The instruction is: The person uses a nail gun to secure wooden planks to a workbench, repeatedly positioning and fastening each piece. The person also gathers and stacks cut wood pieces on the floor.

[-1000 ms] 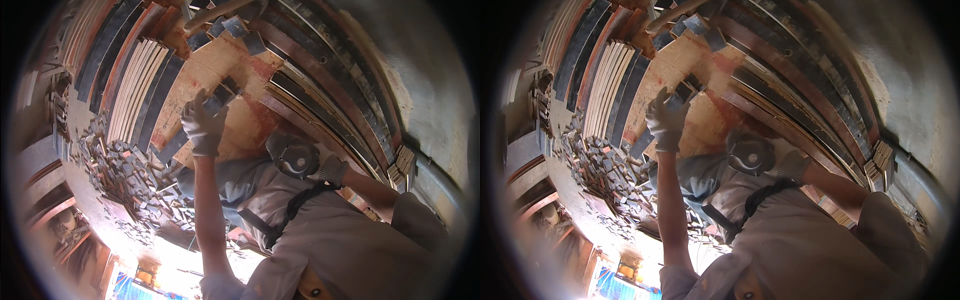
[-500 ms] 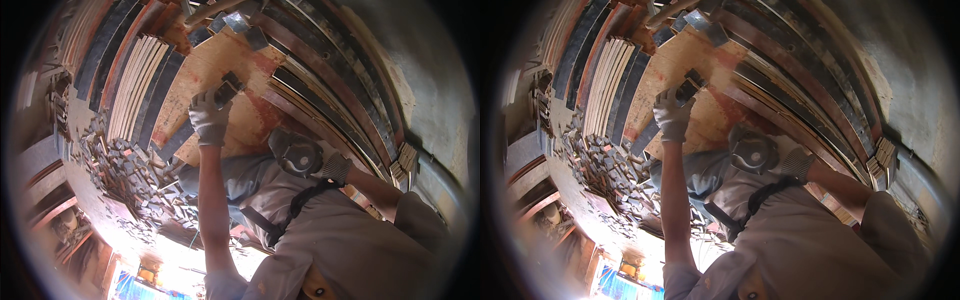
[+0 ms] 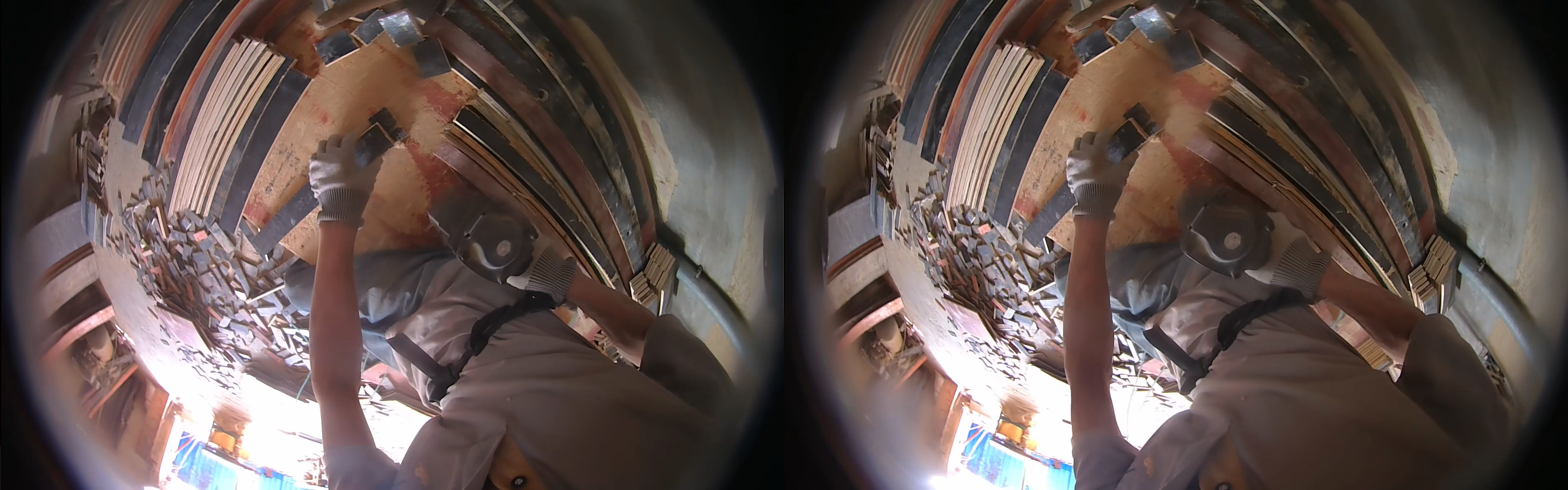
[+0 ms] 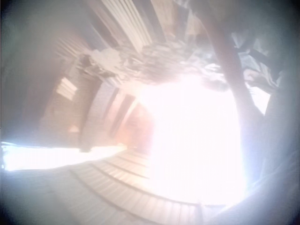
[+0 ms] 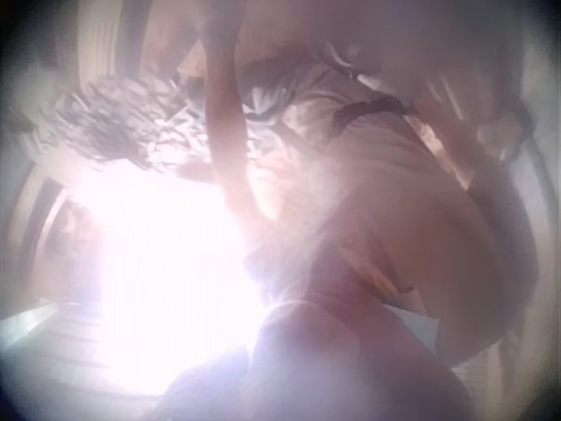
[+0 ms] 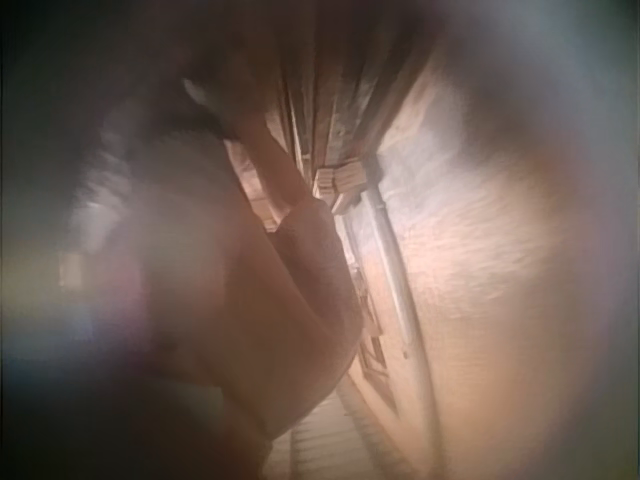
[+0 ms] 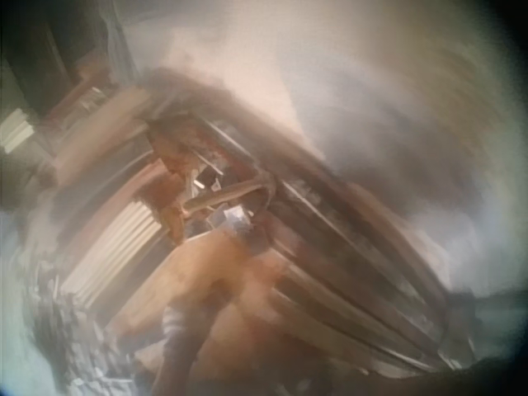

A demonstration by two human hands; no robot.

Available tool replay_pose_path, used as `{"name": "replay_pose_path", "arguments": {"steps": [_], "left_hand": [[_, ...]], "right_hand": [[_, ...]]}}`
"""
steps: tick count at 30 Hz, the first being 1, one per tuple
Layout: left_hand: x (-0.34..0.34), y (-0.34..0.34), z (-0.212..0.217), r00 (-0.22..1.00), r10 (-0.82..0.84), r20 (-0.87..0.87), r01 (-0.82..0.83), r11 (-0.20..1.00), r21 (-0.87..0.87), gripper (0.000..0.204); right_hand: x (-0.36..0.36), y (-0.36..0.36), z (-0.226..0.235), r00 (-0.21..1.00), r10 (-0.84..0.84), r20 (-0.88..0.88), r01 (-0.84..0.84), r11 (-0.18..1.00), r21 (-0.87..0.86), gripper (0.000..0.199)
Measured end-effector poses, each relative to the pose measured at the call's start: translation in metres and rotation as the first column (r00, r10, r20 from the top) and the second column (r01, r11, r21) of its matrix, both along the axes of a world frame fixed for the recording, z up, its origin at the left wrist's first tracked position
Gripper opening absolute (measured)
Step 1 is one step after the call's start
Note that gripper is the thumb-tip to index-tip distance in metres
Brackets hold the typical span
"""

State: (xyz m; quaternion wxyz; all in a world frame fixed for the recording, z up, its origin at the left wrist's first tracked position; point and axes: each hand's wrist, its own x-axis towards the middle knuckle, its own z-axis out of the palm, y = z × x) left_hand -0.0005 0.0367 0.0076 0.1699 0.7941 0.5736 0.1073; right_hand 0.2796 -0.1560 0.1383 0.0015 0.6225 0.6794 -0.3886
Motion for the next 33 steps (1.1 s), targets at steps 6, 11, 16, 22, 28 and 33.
{"name": "replay_pose_path", "arguments": {"steps": [6, 11, 16, 22, 28, 33], "left_hand": [[-0.001, -0.001, -0.006, 0.997, 0.029, 0.076, -0.03, 0.999, 0.01, 0.052], [-0.002, -0.003, -0.011, 0.985, 0.09, 0.147, -0.094, 0.995, 0.021, 0.044], [-0.004, -0.004, -0.011, 0.981, 0.087, 0.172, -0.089, 0.996, 0.001, 0.04], [-0.007, -0.004, -0.018, 0.969, 0.077, 0.236, -0.091, 0.995, 0.049, 0.031], [-0.009, -0.005, -0.025, 0.962, 0.094, 0.257, -0.109, 0.993, 0.042, 0.034], [-0.008, -0.004, -0.017, 0.97, 0.1, 0.222, -0.117, 0.991, 0.064, 0.027]], "right_hand": [[-0.006, 0.023, -0.066, 0.999, 0.052, 0.011, -0.052, 0.999, 0.013, 0.046], [-0.015, 0.074, -0.068, 0.998, -0.022, -0.062, -0.011, 0.87, -0.494, 0.041], [-0.021, 0.099, -0.046, 0.998, -0.018, -0.065, -0.026, 0.783, -0.621, 0.043], [-0.022, 0.093, -0.037, 0.996, 0.027, 0.086, 0.031, 0.793, -0.609, 0.049], [-0.038, 0.104, -0.045, 0.954, -0.299, 0.011, 0.223, 0.686, -0.693, 0.05], [-0.026, 0.091, -0.024, 0.999, 0.049, 0.003, -0.04, 0.849, -0.526, 0.046]]}}
